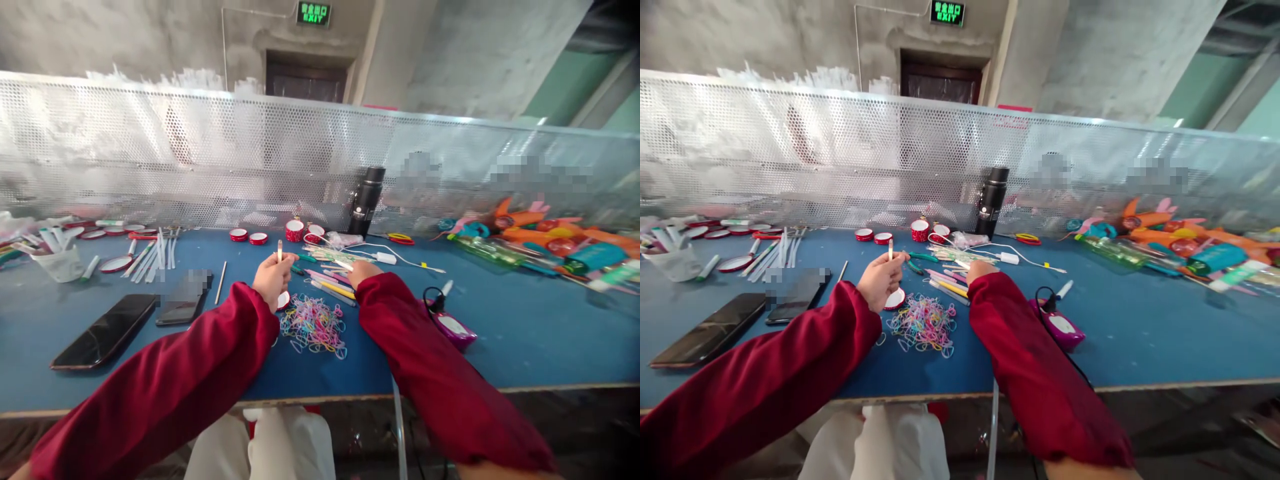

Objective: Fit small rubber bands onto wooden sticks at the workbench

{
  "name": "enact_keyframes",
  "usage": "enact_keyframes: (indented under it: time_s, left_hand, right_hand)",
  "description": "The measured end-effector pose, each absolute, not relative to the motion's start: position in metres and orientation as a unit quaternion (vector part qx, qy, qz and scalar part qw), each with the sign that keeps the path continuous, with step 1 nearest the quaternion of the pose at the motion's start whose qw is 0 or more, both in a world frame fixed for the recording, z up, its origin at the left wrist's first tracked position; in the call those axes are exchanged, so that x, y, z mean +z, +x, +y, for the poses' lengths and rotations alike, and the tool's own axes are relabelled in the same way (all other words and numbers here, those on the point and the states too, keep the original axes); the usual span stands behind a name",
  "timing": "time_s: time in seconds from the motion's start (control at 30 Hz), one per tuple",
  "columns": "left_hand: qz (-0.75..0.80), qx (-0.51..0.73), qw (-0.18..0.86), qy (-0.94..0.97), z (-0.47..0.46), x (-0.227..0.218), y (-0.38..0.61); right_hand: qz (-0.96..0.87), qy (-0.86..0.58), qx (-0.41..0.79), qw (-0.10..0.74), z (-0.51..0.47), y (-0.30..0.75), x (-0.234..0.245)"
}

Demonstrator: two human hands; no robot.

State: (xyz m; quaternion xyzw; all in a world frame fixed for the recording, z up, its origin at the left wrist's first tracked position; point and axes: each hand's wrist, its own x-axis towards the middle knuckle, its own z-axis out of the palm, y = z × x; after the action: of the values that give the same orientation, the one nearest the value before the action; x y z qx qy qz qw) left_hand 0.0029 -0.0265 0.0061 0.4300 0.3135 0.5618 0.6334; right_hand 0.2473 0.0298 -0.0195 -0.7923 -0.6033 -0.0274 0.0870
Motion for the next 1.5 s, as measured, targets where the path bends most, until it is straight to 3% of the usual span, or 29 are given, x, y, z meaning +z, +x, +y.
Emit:
enact_keyframes:
  time_s: [0.27,0.33,0.43,0.5,0.73,0.9,1.17,1.5]
  left_hand:
    - [0.321,0.561,0.633,0.426,-0.023,0.003,0.003]
    - [0.324,0.563,0.630,0.425,-0.022,0.003,0.003]
    - [0.329,0.560,0.626,0.431,-0.024,0.006,0.003]
    - [0.327,0.554,0.625,0.441,-0.026,0.008,0.004]
    - [0.327,0.548,0.603,0.479,-0.029,0.006,0.008]
    - [0.294,0.584,0.642,0.400,-0.020,0.012,-0.003]
    - [0.273,0.613,0.656,0.344,-0.017,0.021,-0.011]
    - [0.272,0.601,0.652,0.372,-0.017,0.013,-0.008]
  right_hand:
    - [-0.601,-0.781,-0.034,0.167,0.022,0.246,-0.009]
    - [-0.618,-0.753,-0.030,0.222,0.014,0.237,-0.004]
    - [-0.677,-0.595,0.112,0.418,-0.004,0.211,0.003]
    - [-0.692,-0.538,0.147,0.458,-0.016,0.193,0.006]
    - [-0.735,-0.491,0.165,0.437,-0.035,0.166,0.009]
    - [-0.727,-0.461,0.170,0.479,-0.040,0.168,0.004]
    - [-0.789,-0.463,0.079,0.395,-0.050,0.160,0.004]
    - [-0.781,-0.480,0.065,0.393,-0.049,0.161,0.003]
